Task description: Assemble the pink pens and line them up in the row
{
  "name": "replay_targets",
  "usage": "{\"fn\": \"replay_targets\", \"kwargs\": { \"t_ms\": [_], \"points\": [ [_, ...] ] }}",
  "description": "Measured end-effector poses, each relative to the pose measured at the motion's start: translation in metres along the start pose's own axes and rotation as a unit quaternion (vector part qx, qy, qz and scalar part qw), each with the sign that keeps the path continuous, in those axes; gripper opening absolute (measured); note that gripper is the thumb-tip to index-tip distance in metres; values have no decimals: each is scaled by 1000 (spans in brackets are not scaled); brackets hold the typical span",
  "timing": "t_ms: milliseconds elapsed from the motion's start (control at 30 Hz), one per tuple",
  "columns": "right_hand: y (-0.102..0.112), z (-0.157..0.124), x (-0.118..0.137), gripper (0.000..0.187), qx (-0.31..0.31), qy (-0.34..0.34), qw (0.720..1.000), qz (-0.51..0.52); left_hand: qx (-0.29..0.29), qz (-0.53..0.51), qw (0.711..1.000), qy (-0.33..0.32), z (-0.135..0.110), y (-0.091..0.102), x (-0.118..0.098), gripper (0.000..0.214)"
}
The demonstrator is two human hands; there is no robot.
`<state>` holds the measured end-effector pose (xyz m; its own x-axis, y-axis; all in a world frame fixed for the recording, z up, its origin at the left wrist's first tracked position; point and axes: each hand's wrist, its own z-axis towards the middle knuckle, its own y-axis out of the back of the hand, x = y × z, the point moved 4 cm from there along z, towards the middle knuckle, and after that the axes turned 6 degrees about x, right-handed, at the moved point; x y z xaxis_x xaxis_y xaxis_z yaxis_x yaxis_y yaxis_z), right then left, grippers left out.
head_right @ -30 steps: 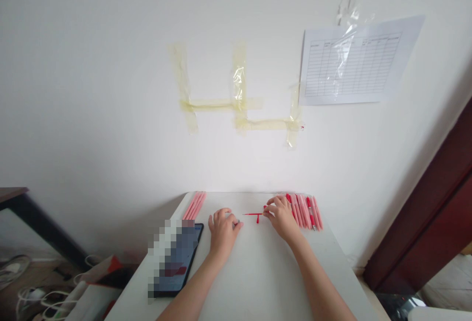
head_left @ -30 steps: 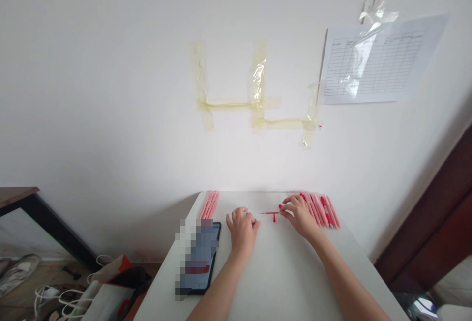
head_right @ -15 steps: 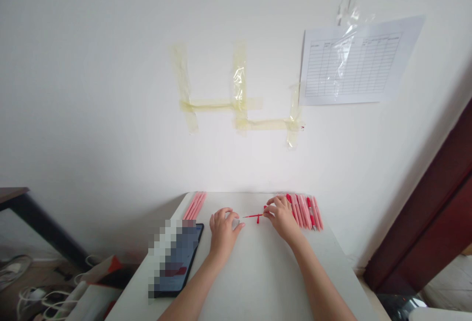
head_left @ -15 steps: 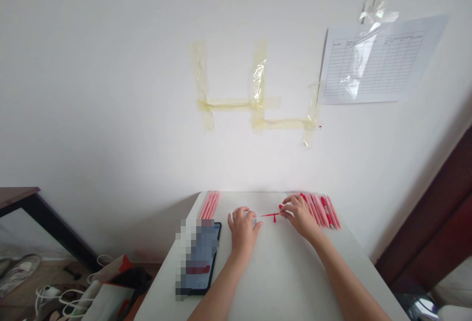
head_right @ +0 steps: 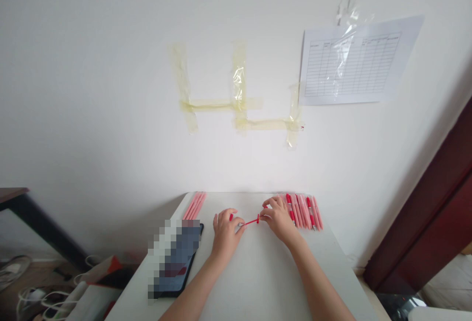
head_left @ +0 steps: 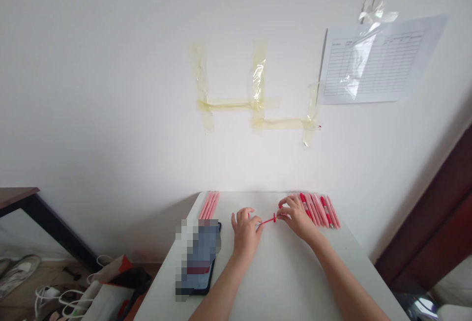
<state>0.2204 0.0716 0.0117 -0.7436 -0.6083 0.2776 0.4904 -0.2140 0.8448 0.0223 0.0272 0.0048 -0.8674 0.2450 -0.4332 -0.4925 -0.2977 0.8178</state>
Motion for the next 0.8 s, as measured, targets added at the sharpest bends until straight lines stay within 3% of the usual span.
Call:
{"fn": "replay_targets", "kwargs": {
  "t_ms": [400, 800],
  "points": [
    [1, -3, -13, 20, -51, -22, 998, -3, -32, 15, 999, 28, -3, 1, -2, 9],
    [-6, -5, -21, 21, -50, -19, 999, -7, -5, 44, 998, 39, -5, -9, -5, 15]
  ]
}}
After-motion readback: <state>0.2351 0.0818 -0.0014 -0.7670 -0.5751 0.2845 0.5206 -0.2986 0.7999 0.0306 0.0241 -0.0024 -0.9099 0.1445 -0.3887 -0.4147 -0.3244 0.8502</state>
